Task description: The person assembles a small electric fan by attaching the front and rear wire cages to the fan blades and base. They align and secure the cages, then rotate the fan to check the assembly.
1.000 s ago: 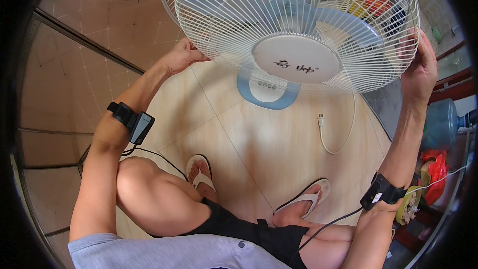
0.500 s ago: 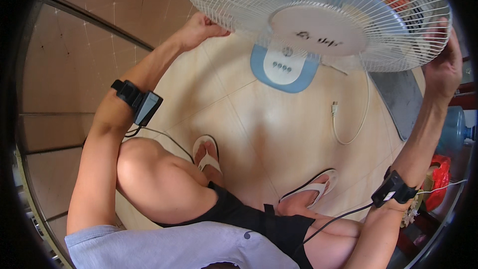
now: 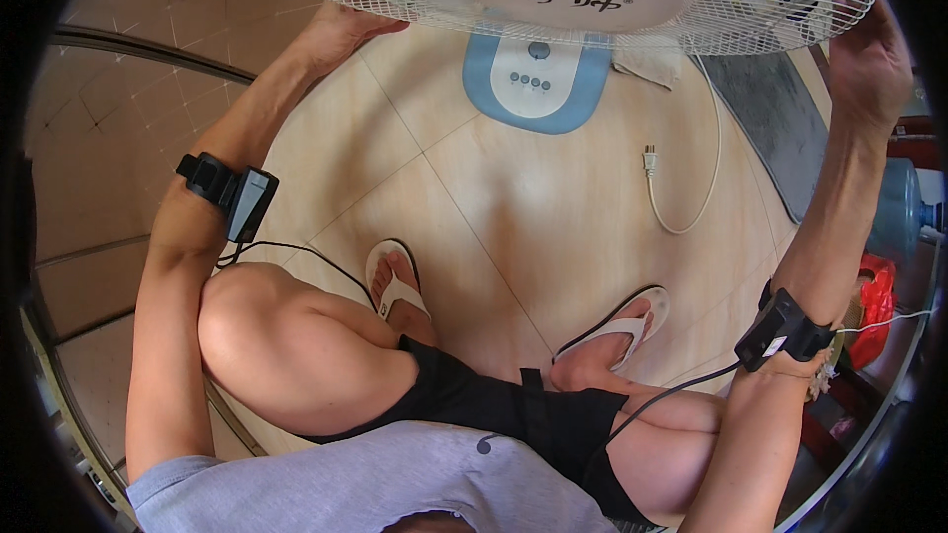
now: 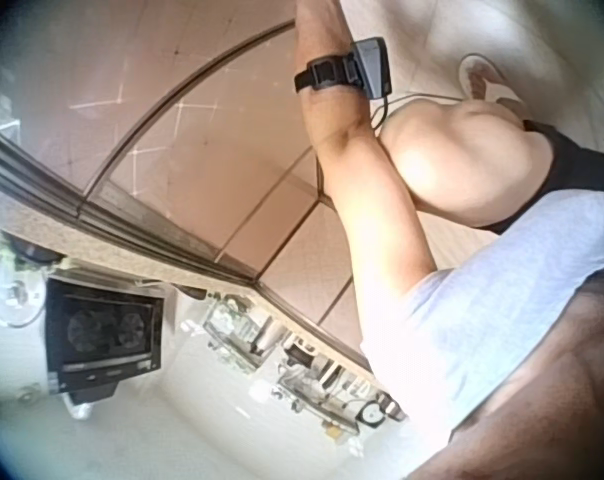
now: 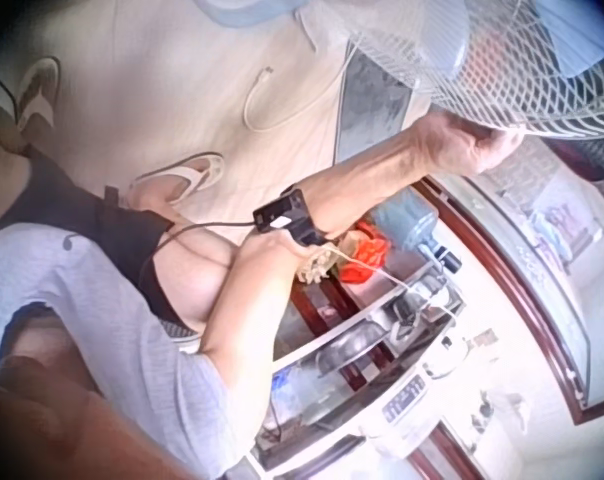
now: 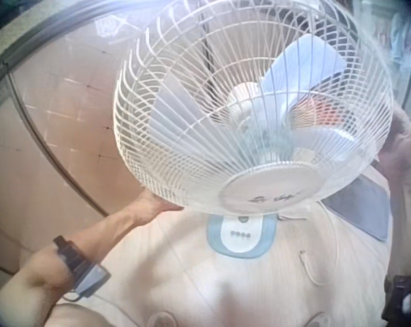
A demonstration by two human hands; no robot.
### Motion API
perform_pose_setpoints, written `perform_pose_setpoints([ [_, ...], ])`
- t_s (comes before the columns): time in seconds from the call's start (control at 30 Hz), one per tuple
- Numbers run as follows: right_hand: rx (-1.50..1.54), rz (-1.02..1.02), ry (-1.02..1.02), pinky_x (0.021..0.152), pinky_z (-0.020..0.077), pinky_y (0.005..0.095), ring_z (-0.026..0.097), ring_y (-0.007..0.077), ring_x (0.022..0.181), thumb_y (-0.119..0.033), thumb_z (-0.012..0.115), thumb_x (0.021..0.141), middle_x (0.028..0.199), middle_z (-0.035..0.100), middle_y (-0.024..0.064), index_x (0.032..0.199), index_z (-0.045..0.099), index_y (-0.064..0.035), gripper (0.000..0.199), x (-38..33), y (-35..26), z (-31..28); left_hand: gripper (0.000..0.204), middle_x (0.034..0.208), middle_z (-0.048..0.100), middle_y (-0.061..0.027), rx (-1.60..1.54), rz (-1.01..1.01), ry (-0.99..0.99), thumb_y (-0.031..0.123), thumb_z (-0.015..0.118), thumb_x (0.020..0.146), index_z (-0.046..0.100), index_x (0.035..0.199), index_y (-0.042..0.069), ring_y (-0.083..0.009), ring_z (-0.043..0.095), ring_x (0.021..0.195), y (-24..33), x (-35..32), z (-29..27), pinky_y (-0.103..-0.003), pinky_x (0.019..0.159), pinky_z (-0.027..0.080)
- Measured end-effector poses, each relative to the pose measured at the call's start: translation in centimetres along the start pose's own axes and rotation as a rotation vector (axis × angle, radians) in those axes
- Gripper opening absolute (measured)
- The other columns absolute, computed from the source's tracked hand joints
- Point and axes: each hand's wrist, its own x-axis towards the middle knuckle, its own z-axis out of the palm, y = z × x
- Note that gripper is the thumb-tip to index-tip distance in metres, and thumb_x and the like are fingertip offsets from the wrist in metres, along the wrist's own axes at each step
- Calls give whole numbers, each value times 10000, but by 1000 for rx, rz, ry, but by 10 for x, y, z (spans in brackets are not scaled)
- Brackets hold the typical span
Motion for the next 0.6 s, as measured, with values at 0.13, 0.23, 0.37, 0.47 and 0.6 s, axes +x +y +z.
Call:
perform_pose_setpoints([
  [0.13,-64,112,41,1094,428,442,575,285,1224,-224,356,1061,1258,646,141,1356,564,-29,410,-8,16,-28,353,1168,678,-96,-4,13,-22,71,702,904,618,1243,14,-210,679,1015,-2,3,-1,-338,948,575],
  [0.23,94,155,-58,1080,442,433,587,274,1201,-223,359,1067,1223,660,132,1341,575,-31,398,-6,24,-47,322,1157,685,-96,-22,4,-1,80,704,907,640,1215,6,-207,680,1009,-2,4,1,-333,934,576],
  [0.37,363,161,-280,1062,449,409,602,259,1165,-217,379,1066,1200,660,134,1332,573,-9,389,-3,30,-58,280,1144,695,-106,-9,-39,15,95,699,916,666,1172,-13,-201,680,1007,6,4,3,-330,918,575],
  [0.47,175,219,77,1047,452,396,610,252,1140,-224,390,1065,1207,652,131,1329,569,4,392,-8,33,-58,278,1151,695,-114,1,-33,7,100,676,931,666,1181,-20,-196,678,1007,12,1,6,-331,924,571],
  [0.6,202,170,-55,1035,458,386,613,244,1128,-230,396,1064,1207,650,123,1330,568,4,394,-11,32,-57,275,1163,692,-112,23,-27,22,93,666,934,666,1185,-20,-194,673,1017,16,0,9,-333,925,569],
])
